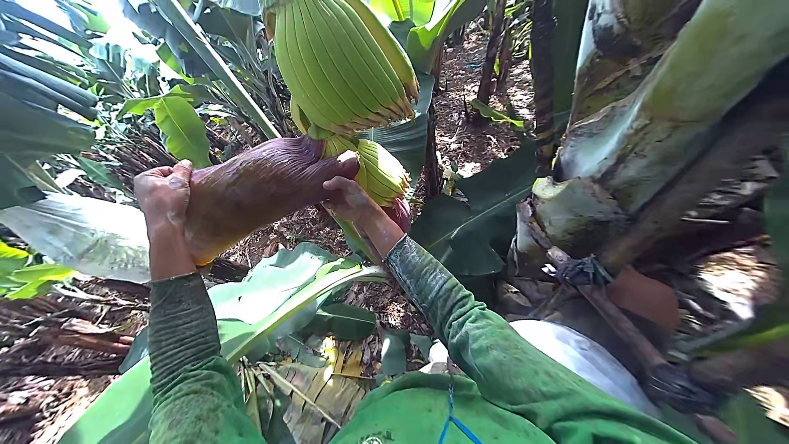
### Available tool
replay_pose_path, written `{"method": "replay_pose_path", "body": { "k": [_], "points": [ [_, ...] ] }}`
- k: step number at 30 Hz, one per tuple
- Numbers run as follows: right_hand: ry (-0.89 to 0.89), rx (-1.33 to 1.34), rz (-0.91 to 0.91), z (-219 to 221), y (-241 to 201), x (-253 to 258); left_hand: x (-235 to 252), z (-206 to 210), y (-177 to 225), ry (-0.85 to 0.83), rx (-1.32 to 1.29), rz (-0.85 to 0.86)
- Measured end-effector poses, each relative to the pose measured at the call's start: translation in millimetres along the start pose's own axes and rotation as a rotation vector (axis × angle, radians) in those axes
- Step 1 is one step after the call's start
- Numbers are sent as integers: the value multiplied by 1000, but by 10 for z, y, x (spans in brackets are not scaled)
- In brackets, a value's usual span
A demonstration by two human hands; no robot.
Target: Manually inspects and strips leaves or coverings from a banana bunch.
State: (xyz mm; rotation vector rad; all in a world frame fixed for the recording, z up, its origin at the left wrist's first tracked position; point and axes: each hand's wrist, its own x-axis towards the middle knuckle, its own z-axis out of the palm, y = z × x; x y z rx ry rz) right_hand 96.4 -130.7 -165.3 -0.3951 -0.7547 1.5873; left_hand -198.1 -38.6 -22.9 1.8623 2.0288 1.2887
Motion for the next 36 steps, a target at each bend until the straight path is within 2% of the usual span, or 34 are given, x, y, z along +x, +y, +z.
{"method": "replay_pose_path", "body": {
  "k": [1,3,7,11,15,16,18,20,21,23,25,26,28,30,32,34,36],
  "points": [
    [-113,52,-60,-258,219,245,-68,0,20,4,27,-6],
    [-199,85,-127,-414,379,472,-238,35,-77,-33,8,-63],
    [-225,132,-156,-468,339,487,-573,243,-490,-131,-106,-180],
    [-232,203,-125,-413,232,509,-1017,306,-569,-157,-265,-247],
    [-289,131,-181,-479,260,471,-1498,323,-644,-148,-402,-261],
    [-314,70,-196,-484,201,463,-1574,347,-707,-175,-366,-268],
    [-371,-94,-143,-358,-25,462,-1608,383,-900,-328,-129,-282],
    [-382,-417,-12,-116,-150,336,-1483,406,-1086,-525,191,-319],
    [-415,-620,66,-19,-140,249,-1388,406,-1112,-561,326,-329],
    [-498,-1033,201,55,66,156,-1225,377,-985,-458,371,-250],
    [-544,-1278,259,-3,248,139,-1074,452,-720,-303,165,-12],
    [-482,-1306,211,-35,290,106,-986,539,-550,-303,44,130],
    [-222,-1345,-18,-49,253,47,-709,818,-225,-424,-166,329],
    [53,-1423,-254,-50,102,90,-467,1118,26,-529,-250,411],
    [263,-1496,-453,-124,-71,157,-332,1363,253,-584,-287,426],
    [388,-1536,-492,-176,-269,236,-254,1528,441,-594,-288,439],
    [418,-1554,-373,-179,-451,306,-186,1643,572,-576,-240,499]
  ]
}}
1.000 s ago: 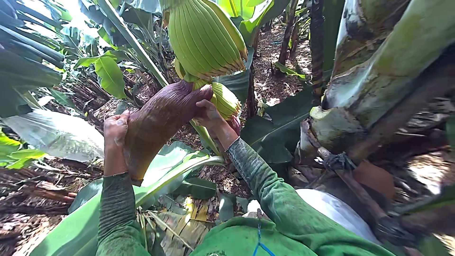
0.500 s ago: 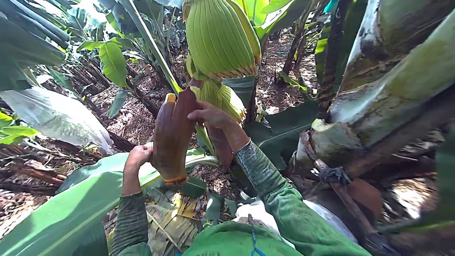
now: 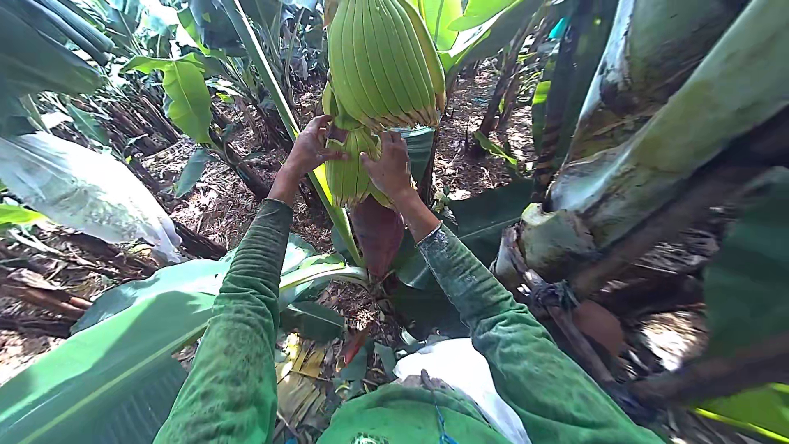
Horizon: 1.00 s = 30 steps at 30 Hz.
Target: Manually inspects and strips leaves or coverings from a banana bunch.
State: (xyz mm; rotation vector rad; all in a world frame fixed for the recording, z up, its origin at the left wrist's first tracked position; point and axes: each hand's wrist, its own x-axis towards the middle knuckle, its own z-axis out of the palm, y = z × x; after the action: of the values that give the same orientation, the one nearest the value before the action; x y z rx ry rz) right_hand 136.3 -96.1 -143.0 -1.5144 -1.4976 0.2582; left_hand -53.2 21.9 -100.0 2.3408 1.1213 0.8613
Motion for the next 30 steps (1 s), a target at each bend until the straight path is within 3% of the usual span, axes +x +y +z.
{"method": "replay_pose_path", "body": {
  "k": [2,6,9,12,17,21,28,30],
  "points": [
    [-21,-15,10,74,154,201,126,18,13,-21,77,21],
    [-264,-33,59,75,159,290,197,-23,84,-82,99,73],
    [-234,13,88,86,173,261,227,-8,59,-127,147,225],
    [-235,11,96,49,180,260,221,51,5,-127,353,354],
    [-309,30,151,-165,-9,119,218,171,88,-110,702,183],
    [-261,6,78,43,215,321,239,163,87,-89,664,186],
    [-291,-13,53,24,227,347,278,-56,-25,-63,433,436],
    [-306,-20,42,24,235,332,315,-116,-34,-44,394,418]
  ]
}}
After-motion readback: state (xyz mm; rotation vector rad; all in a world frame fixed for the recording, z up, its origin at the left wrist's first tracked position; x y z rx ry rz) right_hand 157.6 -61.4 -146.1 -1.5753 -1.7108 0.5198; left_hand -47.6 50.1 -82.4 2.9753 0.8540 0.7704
